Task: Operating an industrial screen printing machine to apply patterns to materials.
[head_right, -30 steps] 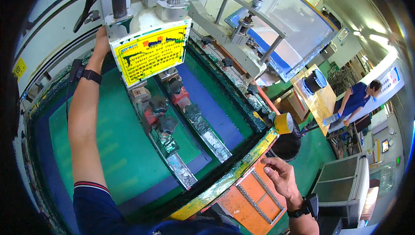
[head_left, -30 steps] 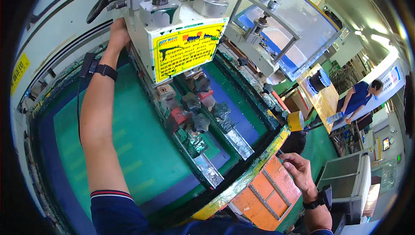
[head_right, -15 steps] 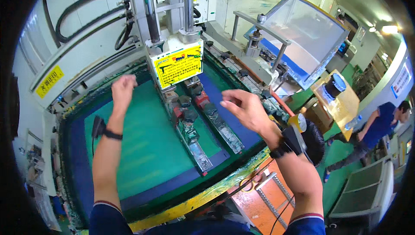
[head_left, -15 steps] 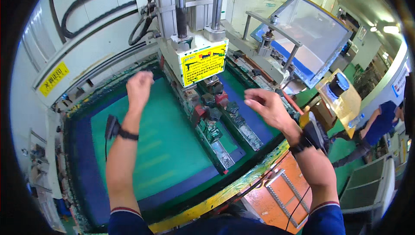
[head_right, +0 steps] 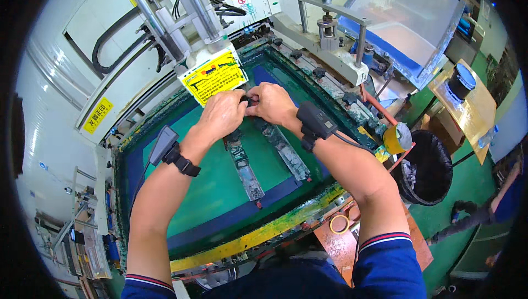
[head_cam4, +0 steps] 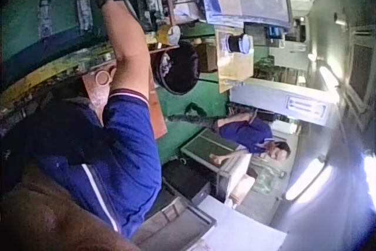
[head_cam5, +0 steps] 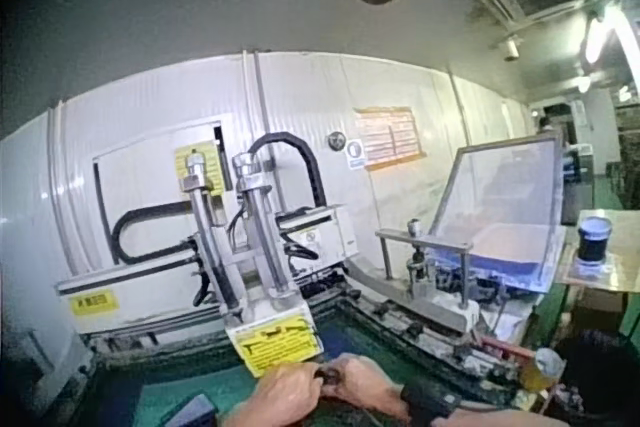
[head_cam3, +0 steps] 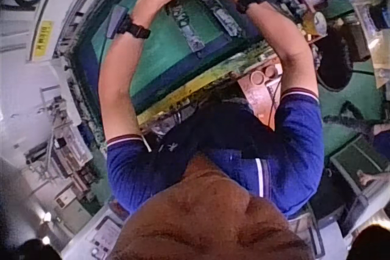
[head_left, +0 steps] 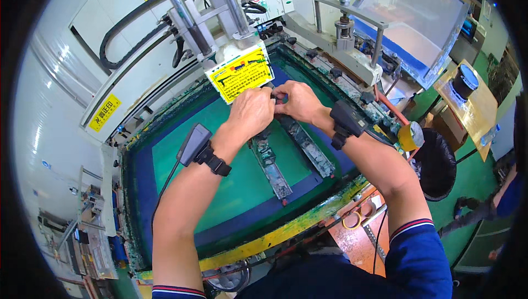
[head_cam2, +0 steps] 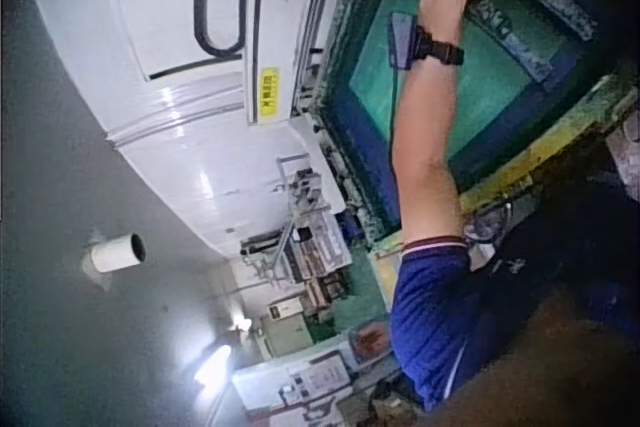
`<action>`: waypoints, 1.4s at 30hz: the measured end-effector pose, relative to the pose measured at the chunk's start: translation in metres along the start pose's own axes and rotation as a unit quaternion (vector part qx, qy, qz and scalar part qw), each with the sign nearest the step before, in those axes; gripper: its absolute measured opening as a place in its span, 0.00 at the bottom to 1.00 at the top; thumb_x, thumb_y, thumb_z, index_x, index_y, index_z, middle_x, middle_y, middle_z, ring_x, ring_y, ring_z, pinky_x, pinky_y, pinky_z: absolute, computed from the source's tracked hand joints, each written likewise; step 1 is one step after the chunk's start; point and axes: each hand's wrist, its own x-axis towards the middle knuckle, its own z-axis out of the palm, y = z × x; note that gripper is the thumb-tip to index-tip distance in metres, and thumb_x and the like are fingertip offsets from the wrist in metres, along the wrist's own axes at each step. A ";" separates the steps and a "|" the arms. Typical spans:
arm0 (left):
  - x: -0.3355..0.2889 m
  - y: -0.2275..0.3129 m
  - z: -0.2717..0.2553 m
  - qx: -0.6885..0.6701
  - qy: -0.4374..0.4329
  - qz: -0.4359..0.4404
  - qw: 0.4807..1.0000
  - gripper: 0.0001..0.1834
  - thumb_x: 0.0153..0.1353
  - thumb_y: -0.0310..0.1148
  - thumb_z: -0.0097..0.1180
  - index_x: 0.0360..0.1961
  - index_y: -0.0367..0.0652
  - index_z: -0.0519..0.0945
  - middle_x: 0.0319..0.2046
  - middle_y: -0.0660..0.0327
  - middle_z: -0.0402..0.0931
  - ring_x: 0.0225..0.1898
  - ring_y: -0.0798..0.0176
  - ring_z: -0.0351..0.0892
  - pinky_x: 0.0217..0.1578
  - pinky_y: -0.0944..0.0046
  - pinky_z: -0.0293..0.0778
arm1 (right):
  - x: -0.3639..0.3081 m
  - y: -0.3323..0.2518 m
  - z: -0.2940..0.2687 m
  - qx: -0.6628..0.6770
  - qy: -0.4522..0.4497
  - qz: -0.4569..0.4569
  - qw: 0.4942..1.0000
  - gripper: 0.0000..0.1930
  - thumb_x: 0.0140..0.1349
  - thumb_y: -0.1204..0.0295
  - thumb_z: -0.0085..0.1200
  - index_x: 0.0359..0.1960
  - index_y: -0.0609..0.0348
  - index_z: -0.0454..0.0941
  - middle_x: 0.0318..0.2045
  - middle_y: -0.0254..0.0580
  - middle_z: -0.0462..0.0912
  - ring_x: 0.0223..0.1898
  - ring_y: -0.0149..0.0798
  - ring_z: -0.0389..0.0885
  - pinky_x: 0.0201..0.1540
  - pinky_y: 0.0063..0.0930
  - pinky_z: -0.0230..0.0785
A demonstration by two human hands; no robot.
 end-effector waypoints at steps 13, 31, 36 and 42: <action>0.035 -0.007 0.016 -0.052 -0.119 -0.159 0.979 0.29 0.60 0.54 0.57 0.37 0.32 0.86 0.39 0.36 0.83 0.44 0.36 0.84 0.48 0.44 0.77 | 0.003 0.002 -0.003 -0.047 -0.010 -0.007 0.999 0.19 0.48 0.58 0.69 0.38 0.57 0.88 0.34 0.54 0.85 0.38 0.56 0.85 0.43 0.46 0.77; 0.037 -0.016 0.018 -0.071 -0.129 -0.203 0.968 0.38 0.62 0.61 0.51 0.34 0.27 0.85 0.36 0.36 0.83 0.42 0.35 0.84 0.45 0.43 0.78 | 0.037 0.036 -0.005 0.193 -0.173 -0.040 0.965 0.18 0.46 0.62 0.75 0.32 0.62 0.87 0.26 0.43 0.86 0.28 0.36 0.83 0.33 0.32 0.74; 0.014 -0.008 0.013 -0.005 -0.074 -0.102 0.992 0.31 0.66 0.57 0.52 0.45 0.36 0.85 0.36 0.41 0.84 0.42 0.40 0.84 0.46 0.47 0.77 | 0.010 0.049 -0.035 0.111 -0.081 -0.071 0.988 0.22 0.51 0.60 0.71 0.43 0.62 0.86 0.32 0.46 0.88 0.34 0.43 0.86 0.40 0.35 0.77; 0.018 0.001 0.007 -0.023 -0.093 -0.065 0.993 0.25 0.68 0.45 0.56 0.59 0.39 0.77 0.49 0.40 0.81 0.53 0.37 0.79 0.55 0.46 0.73 | -0.026 0.089 -0.090 0.125 -0.065 0.075 0.987 0.24 0.57 0.59 0.69 0.49 0.64 0.85 0.35 0.46 0.88 0.37 0.41 0.87 0.44 0.33 0.78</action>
